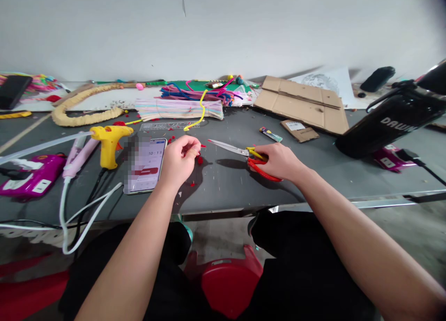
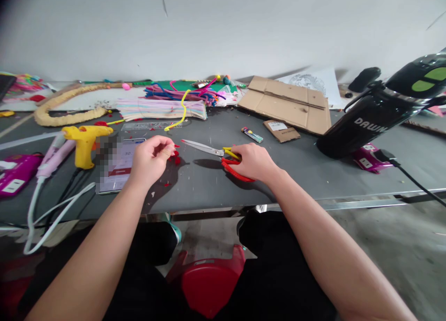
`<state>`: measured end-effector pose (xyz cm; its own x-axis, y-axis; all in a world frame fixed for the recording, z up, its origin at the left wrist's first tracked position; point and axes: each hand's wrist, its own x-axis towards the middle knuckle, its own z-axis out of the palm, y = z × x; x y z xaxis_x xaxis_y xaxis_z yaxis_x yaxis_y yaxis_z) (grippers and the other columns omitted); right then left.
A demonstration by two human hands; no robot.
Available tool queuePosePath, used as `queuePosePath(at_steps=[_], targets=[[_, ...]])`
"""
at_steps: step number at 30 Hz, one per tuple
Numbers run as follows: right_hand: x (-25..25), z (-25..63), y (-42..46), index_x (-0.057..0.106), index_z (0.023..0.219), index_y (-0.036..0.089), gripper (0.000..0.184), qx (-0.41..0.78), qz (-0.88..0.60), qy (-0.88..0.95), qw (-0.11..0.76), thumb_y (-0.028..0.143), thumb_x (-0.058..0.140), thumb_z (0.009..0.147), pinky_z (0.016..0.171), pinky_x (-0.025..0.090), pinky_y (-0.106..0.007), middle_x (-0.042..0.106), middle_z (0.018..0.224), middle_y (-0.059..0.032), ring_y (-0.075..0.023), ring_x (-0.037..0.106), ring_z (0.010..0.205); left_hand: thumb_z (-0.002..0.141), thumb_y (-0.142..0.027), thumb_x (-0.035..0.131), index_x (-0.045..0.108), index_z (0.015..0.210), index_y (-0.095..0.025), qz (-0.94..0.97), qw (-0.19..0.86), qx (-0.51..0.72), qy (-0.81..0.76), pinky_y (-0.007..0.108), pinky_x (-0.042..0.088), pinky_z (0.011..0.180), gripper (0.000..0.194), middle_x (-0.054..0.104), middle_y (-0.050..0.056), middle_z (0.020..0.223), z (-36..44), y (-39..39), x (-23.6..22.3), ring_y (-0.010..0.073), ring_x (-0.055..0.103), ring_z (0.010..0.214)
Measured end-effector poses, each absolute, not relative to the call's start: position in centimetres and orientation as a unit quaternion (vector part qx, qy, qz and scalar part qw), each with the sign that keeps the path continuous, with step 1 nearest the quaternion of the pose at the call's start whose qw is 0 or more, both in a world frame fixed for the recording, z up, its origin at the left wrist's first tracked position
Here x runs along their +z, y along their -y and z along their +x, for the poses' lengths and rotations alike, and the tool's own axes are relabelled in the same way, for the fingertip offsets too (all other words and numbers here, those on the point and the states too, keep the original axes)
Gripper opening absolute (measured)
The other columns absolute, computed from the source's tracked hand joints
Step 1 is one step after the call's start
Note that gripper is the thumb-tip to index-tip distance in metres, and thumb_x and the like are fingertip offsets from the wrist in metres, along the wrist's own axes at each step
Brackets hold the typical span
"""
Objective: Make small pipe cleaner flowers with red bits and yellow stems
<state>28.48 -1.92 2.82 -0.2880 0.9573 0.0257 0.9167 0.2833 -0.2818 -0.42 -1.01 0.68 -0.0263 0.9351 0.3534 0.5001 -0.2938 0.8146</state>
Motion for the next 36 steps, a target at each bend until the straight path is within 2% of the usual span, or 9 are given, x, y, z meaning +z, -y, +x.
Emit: queuePosePath(at_steps=[9,19,28,36], targets=[[2.73,28.25,2.04,0.055,0.071,0.023,0.031,0.073,-0.573,0.812,0.088,0.053,0.054,0.080,0.058,0.022,-0.028,0.056,0.062,-0.0002,-0.0140,0.039,0.058,0.084,-0.027,0.063,0.066,0.076,-0.019,0.649,0.244,0.466,-0.550,0.025,0.039,0.057,0.011,0.063,-0.001,0.065,-0.19,1.23,0.95,0.0116,0.055,0.059],[2.97,28.13,2.18,0.061,0.075,0.023,0.029,0.068,-0.569,0.816,0.074,0.051,0.054,0.080,0.058,0.021,-0.029,0.058,0.064,-0.0011,-0.0145,0.040,0.059,0.084,-0.028,0.063,0.067,0.077,-0.018,0.652,0.229,0.450,-0.566,0.026,0.040,0.059,0.012,0.063,-0.001,0.066,-0.05,1.40,1.08,0.0122,0.054,0.060],[2.88,28.05,2.02,0.057,0.070,0.022,0.033,0.063,-0.576,0.812,0.066,0.053,0.052,0.080,0.058,0.021,-0.029,0.056,0.063,-0.0014,-0.0145,0.039,0.059,0.083,-0.029,0.063,0.068,0.077,-0.018,0.645,0.237,0.457,-0.565,0.027,0.043,0.060,0.013,0.068,0.001,0.069,0.12,1.36,0.92,0.0146,0.059,0.064],[2.83,28.02,1.95,0.057,0.068,0.022,0.034,0.066,-0.576,0.812,0.069,0.053,0.052,0.080,0.058,0.020,-0.029,0.054,0.062,-0.0014,-0.0144,0.038,0.059,0.083,-0.032,0.064,0.069,0.077,-0.018,0.648,0.229,0.457,-0.565,0.027,0.043,0.058,0.016,0.065,0.001,0.065,0.22,1.31,0.95,0.0143,0.058,0.060]])
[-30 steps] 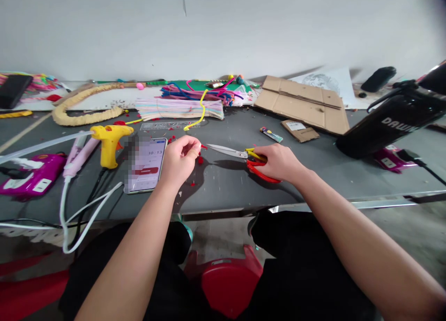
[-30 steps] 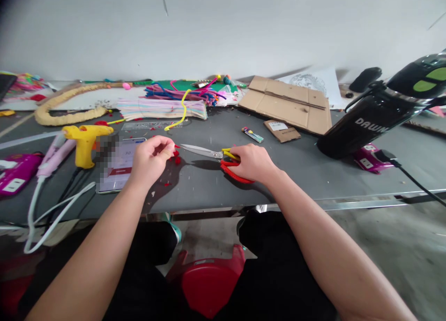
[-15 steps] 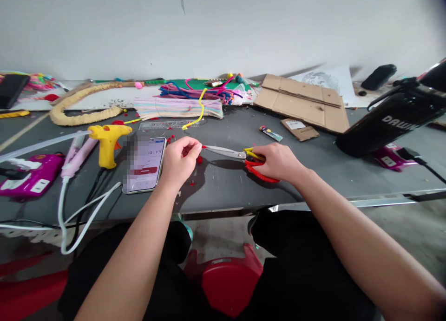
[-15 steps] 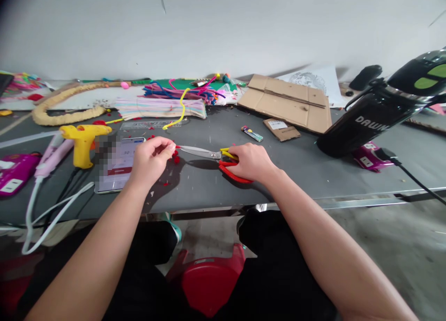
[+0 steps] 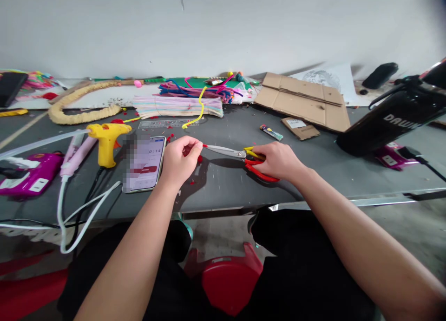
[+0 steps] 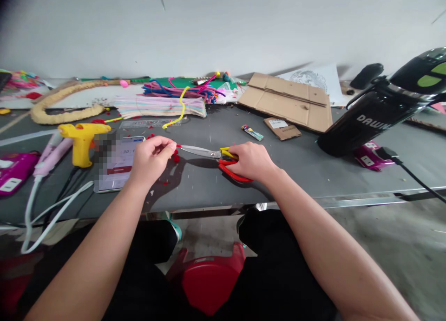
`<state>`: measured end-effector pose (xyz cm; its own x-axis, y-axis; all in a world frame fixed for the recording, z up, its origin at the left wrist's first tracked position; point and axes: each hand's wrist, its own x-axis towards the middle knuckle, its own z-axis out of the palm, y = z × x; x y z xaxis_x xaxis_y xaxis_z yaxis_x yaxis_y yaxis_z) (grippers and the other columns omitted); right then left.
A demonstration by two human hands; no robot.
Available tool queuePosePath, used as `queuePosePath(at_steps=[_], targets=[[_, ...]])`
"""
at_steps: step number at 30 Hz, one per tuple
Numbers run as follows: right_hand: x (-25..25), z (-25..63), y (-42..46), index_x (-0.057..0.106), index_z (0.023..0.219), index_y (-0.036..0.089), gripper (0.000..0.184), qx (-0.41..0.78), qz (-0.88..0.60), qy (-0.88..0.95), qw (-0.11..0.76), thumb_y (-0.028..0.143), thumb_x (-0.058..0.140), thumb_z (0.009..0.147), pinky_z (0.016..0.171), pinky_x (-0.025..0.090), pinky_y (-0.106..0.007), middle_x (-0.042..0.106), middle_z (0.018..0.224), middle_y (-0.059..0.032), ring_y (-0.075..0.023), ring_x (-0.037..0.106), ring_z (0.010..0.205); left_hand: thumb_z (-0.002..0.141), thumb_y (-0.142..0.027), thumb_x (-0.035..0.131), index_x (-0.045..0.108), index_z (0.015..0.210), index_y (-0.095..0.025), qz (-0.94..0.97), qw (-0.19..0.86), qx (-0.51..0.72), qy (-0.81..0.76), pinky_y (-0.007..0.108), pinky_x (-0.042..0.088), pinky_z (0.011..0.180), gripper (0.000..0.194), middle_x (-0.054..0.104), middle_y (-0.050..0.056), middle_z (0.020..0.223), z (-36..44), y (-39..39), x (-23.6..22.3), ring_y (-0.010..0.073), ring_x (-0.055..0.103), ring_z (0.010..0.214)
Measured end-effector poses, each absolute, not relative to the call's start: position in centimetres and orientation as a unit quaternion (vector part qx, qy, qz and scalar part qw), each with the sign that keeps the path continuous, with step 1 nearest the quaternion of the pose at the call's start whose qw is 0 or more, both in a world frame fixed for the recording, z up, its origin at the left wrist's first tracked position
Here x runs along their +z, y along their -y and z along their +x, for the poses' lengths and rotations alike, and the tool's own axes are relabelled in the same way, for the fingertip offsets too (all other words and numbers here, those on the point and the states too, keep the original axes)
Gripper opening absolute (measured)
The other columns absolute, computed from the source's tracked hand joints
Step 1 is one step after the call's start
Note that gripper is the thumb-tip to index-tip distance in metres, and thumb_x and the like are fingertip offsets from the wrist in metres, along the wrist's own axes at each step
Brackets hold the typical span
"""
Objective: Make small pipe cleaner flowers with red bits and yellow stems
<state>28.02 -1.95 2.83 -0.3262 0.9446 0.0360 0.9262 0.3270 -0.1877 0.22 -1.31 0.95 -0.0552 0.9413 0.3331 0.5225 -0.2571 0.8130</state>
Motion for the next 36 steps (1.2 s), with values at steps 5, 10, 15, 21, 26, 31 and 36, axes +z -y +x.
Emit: queuePosePath(at_steps=[5,10,15,21,26,31,36], targets=[[2.80,28.02,2.00,0.056,0.068,0.022,0.034,0.067,-0.577,0.811,0.072,0.054,0.052,0.079,0.058,0.020,-0.029,0.053,0.061,-0.0005,-0.0140,0.036,0.058,0.083,-0.032,0.064,0.068,0.077,-0.017,0.644,0.231,0.456,-0.570,0.027,0.043,0.058,0.016,0.065,0.001,0.064,0.23,1.36,1.03,0.0139,0.057,0.060],[2.87,27.98,2.02,0.058,0.070,0.022,0.033,0.072,-0.578,0.810,0.073,0.053,0.053,0.079,0.058,0.021,-0.029,0.055,0.063,-0.0011,-0.0144,0.040,0.059,0.082,-0.030,0.063,0.068,0.076,-0.018,0.646,0.229,0.454,-0.569,0.027,0.042,0.057,0.014,0.065,0.001,0.064,0.26,1.41,1.09,0.0133,0.057,0.059],[2.91,27.99,2.00,0.056,0.068,0.022,0.033,0.070,-0.578,0.810,0.073,0.053,0.053,0.079,0.058,0.022,-0.029,0.055,0.062,-0.0010,-0.0142,0.038,0.059,0.083,-0.031,0.063,0.068,0.076,-0.018,0.648,0.225,0.451,-0.571,0.027,0.043,0.057,0.016,0.065,0.001,0.064,0.23,1.39,1.06,0.0136,0.057,0.059],[3.01,27.90,2.04,0.055,0.069,0.023,0.032,0.073,-0.576,0.811,0.072,0.052,0.053,0.080,0.057,0.022,-0.029,0.055,0.063,-0.0003,-0.0140,0.037,0.059,0.082,-0.031,0.063,0.068,0.075,-0.018,0.649,0.225,0.453,-0.569,0.027,0.042,0.056,0.015,0.065,0.000,0.063,0.30,1.39,1.09,0.0135,0.056,0.057],[3.05,27.89,1.99,0.052,0.067,0.022,0.031,0.071,-0.577,0.811,0.067,0.051,0.052,0.080,0.057,0.022,-0.029,0.054,0.062,-0.0001,-0.0137,0.036,0.058,0.082,-0.030,0.063,0.067,0.075,-0.018,0.649,0.227,0.451,-0.569,0.027,0.042,0.056,0.015,0.064,0.000,0.062,0.32,1.44,1.15,0.0132,0.055,0.057],[2.89,27.94,1.96,0.052,0.063,0.022,0.031,0.069,-0.576,0.811,0.072,0.048,0.053,0.079,0.057,0.022,-0.029,0.054,0.061,-0.0009,-0.0139,0.038,0.057,0.082,-0.031,0.063,0.068,0.074,-0.018,0.650,0.224,0.449,-0.571,0.027,0.041,0.056,0.016,0.062,0.000,0.061,0.28,1.39,1.14,0.0132,0.054,0.057],[2.83,28.16,2.00,0.061,0.071,0.022,0.031,0.072,-0.590,0.800,0.077,0.052,0.054,0.079,0.058,0.024,-0.028,0.060,0.066,-0.0024,-0.0155,0.045,0.061,0.082,-0.031,0.062,0.066,0.073,-0.018,0.643,0.232,0.454,-0.572,0.026,0.040,0.054,0.016,0.062,0.000,0.061,0.22,1.32,1.12,0.0130,0.053,0.057]])
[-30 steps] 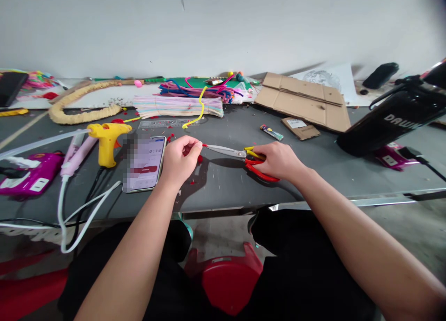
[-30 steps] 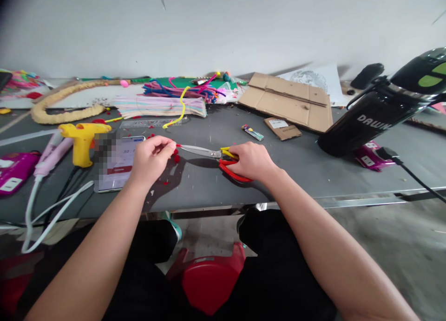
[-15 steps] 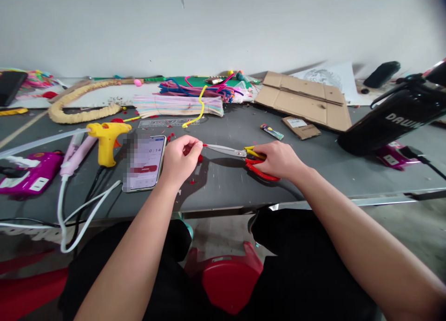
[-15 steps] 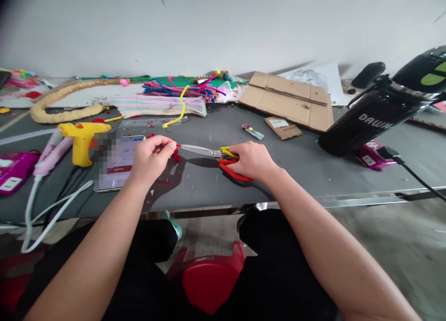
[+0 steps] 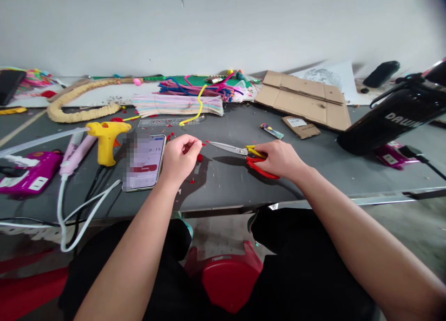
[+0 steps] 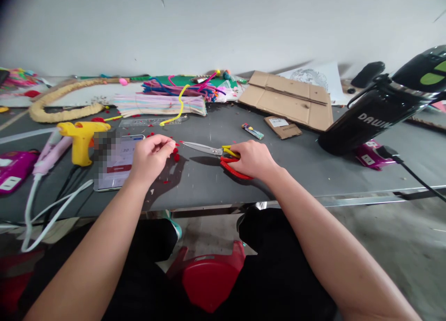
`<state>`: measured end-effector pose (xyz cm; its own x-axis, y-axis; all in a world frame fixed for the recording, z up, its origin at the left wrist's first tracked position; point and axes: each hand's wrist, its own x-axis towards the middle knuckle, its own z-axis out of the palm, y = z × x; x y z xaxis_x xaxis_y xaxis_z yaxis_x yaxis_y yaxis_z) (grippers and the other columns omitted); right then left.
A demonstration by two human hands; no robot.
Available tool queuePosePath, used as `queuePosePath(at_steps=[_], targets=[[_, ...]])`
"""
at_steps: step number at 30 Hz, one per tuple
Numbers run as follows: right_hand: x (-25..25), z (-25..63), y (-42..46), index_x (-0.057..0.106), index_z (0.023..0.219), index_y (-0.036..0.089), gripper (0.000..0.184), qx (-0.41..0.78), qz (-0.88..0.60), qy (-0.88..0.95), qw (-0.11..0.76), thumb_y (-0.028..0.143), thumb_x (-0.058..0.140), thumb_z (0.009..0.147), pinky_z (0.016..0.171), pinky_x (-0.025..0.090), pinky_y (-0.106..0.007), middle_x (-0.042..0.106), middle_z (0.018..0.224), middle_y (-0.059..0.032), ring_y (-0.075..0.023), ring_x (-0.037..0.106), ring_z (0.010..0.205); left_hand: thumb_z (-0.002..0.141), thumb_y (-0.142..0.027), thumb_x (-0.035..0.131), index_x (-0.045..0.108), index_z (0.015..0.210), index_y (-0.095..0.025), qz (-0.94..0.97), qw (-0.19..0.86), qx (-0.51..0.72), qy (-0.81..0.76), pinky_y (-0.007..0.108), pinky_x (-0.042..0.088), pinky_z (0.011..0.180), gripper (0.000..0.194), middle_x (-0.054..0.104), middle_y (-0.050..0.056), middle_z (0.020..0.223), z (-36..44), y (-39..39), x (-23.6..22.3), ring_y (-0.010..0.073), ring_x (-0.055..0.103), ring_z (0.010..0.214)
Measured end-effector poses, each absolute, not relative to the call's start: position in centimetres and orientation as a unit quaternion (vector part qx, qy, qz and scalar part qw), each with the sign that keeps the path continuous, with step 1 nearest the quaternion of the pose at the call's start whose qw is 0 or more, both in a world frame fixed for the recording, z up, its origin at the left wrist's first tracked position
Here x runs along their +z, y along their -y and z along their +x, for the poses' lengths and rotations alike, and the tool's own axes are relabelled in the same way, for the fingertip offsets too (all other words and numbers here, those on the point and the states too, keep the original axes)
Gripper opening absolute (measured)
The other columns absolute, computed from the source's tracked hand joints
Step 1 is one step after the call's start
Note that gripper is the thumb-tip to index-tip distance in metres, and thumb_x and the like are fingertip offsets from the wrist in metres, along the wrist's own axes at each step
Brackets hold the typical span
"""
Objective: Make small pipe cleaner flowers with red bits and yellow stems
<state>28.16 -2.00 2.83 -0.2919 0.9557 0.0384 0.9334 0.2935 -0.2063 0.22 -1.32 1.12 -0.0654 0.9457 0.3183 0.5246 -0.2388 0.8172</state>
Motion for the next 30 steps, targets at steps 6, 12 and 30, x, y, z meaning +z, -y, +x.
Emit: queuePosePath(at_steps=[6,12,30], targets=[[3.01,28.27,2.15,0.062,0.077,0.023,0.031,0.075,-0.579,0.808,0.078,0.052,0.052,0.082,0.058,0.025,-0.028,0.061,0.066,-0.0019,-0.0151,0.044,0.060,0.080,-0.029,0.062,0.065,0.071,-0.018,0.635,0.240,0.456,-0.575,0.027,0.039,0.054,0.014,0.058,-0.001,0.058,0.31,1.31,1.38,0.0124,0.050,0.055],[2.93,28.25,2.10,0.059,0.073,0.023,0.030,0.066,-0.577,0.811,0.076,0.052,0.054,0.081,0.058,0.023,-0.028,0.060,0.064,-0.0020,-0.0151,0.042,0.059,0.081,-0.029,0.062,0.066,0.071,-0.018,0.635,0.246,0.455,-0.573,0.027,0.037,0.053,0.015,0.056,-0.001,0.056,0.41,1.39,1.41,0.0124,0.048,0.054],[2.78,28.32,2.02,0.053,0.069,0.023,0.035,0.050,-0.572,0.815,0.072,0.056,0.052,0.079,0.057,0.021,-0.028,0.056,0.061,-0.0007,-0.0146,0.039,0.058,0.080,-0.028,0.061,0.065,0.070,-0.017,0.637,0.281,0.437,-0.569,0.026,0.033,0.052,0.016,0.053,-0.002,0.056,0.49,1.65,1.67,0.0103,0.043,0.052]])
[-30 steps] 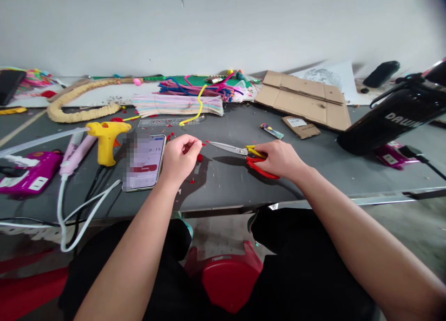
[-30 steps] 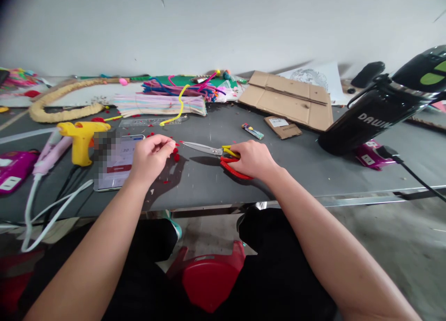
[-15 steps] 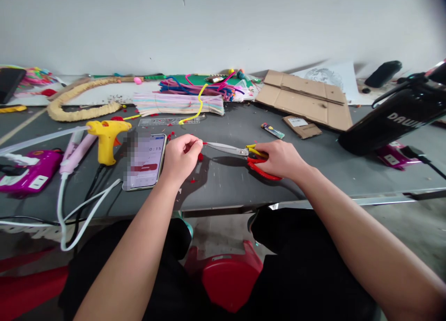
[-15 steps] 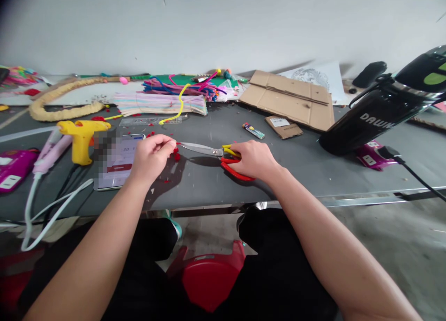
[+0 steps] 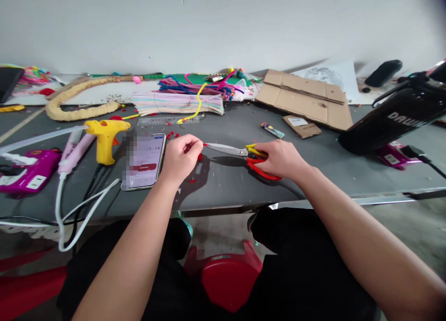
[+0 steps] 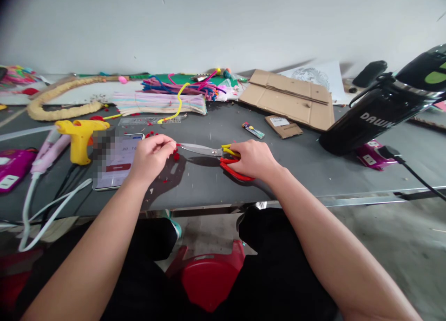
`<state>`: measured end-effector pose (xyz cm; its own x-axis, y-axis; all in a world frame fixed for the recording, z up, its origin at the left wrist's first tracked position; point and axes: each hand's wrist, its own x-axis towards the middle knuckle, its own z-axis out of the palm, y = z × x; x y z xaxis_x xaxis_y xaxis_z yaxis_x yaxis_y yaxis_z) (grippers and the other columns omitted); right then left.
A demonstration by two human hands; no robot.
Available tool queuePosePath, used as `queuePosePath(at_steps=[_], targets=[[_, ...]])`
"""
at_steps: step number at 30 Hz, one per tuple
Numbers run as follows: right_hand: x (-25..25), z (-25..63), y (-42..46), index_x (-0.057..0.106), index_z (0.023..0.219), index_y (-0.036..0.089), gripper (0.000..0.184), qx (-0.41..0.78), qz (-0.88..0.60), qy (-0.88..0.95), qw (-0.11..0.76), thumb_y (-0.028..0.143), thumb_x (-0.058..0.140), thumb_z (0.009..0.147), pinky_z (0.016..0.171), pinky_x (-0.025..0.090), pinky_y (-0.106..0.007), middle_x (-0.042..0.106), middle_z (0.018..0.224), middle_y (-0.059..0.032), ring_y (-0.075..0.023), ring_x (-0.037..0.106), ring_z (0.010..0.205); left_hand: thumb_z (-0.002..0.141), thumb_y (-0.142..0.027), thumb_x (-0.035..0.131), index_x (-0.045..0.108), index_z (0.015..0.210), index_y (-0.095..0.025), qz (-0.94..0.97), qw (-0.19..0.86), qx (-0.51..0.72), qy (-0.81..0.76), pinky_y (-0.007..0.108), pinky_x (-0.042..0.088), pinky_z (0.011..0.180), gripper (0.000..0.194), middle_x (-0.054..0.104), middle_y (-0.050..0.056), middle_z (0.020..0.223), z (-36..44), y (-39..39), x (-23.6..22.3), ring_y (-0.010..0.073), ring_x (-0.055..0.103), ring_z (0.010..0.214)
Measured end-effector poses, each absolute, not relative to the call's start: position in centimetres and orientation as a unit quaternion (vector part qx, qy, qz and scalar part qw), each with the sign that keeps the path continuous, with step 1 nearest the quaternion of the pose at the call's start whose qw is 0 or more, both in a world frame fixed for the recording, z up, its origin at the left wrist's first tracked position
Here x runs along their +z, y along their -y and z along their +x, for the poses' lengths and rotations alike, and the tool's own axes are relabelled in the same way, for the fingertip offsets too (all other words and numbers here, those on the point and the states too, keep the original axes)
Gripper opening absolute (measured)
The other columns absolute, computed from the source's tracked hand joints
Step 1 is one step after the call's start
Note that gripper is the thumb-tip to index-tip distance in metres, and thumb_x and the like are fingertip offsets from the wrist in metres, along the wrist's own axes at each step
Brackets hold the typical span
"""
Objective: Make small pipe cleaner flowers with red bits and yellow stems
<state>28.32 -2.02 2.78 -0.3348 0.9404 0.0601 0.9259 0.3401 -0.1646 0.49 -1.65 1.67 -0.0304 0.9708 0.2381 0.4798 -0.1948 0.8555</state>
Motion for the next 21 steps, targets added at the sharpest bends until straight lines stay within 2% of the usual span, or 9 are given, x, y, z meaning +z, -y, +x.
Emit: queuePosePath(at_steps=[21], targets=[[2.74,28.22,2.02,0.058,0.069,0.023,0.036,0.040,-0.577,0.812,0.072,0.057,0.052,0.079,0.057,0.021,-0.029,0.058,0.061,-0.0017,-0.0156,0.043,0.058,0.078,-0.025,0.059,0.063,0.065,-0.017,0.663,0.257,0.414,-0.569,0.027,0.032,0.053,0.016,0.051,-0.003,0.054,0.42,1.64,1.76,0.0111,0.044,0.054]])
